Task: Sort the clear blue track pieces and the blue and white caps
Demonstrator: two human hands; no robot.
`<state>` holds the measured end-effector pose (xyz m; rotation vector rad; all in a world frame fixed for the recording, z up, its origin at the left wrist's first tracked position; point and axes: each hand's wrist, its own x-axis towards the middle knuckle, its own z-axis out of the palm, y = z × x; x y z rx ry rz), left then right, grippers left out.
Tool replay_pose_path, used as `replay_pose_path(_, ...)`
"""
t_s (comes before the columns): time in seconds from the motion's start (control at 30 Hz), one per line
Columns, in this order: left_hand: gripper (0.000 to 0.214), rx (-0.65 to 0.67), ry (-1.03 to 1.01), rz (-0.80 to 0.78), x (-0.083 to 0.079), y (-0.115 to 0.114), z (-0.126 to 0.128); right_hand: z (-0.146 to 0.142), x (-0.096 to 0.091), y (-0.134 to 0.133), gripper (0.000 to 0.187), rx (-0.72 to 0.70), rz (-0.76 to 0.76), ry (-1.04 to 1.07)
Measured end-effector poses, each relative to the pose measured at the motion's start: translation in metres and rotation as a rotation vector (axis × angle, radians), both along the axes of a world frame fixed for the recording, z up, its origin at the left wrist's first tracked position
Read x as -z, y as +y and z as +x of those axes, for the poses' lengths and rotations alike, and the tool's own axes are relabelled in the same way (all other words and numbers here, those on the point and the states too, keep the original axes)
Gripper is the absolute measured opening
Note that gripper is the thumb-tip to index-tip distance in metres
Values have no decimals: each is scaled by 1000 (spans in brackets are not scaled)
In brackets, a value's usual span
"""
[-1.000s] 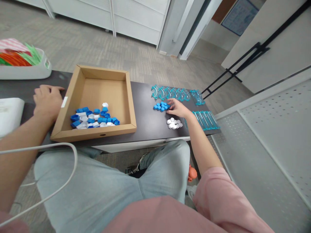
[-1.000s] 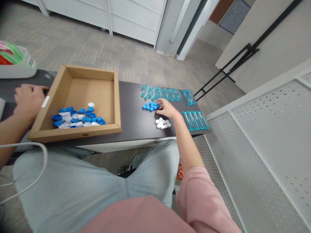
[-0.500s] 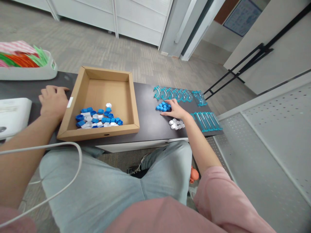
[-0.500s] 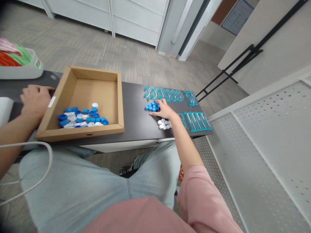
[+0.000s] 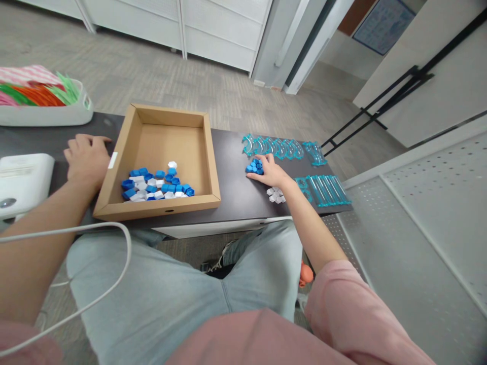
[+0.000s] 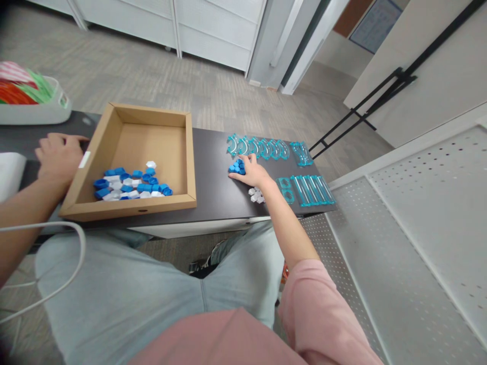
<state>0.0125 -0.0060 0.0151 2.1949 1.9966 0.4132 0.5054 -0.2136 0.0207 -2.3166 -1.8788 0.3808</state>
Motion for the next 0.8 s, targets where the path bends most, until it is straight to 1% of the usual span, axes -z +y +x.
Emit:
replay_pose_path(0.07,66,9,-5,14,2,1,-1,3,-4,-3,101,12,46,19)
replay_pose_path(0.1,65,12,-8,17,2,1,-2,3,-7,-4,98,10,91,30)
replay_pose_path(0.17,64,12,-13,13,2,1,-2,-2,-15,-2,82,-37,222,64)
replay_pose_path(0.23,63,11,-19,3,1,0,-1,-18,-25,5,62,-162,346,131)
replay_pose_path(0.3,64,10,-23,-7,-2,-2,0,-48,-34,19,47,-341,400,209)
replay_pose_path(0.37,64,8,-28,-15,-5,-4,1,-88,-41,38,36,-512,382,240)
replay_pose_path(0.43,65,17,-33,-25,-7,-5,2,-130,-42,62,29,-639,329,196)
replay_pose_path(0.5,65,26,-36,-32,-8,-6,1,-168,-38,89,34,-708,264,111)
replay_pose_path(0.57,64,27,-32,-34,-7,-5,1,-196,-30,114,42,-737,207,24)
replay_pose_path(0.6,64,21,-27,-32,-7,-4,0,-206,-25,125,42,-747,178,-9)
replay_pose_path(0.67,66,9,-17,-29,-6,-3,0,-218,-18,139,34,-760,144,-40)
replay_pose_path(0.73,67,6,-12,-29,-5,-3,0,-223,-14,144,24,-757,138,-23)
replay_pose_path(0.8,67,11,-12,-29,-6,-4,0,-220,-16,141,18,-732,161,28)
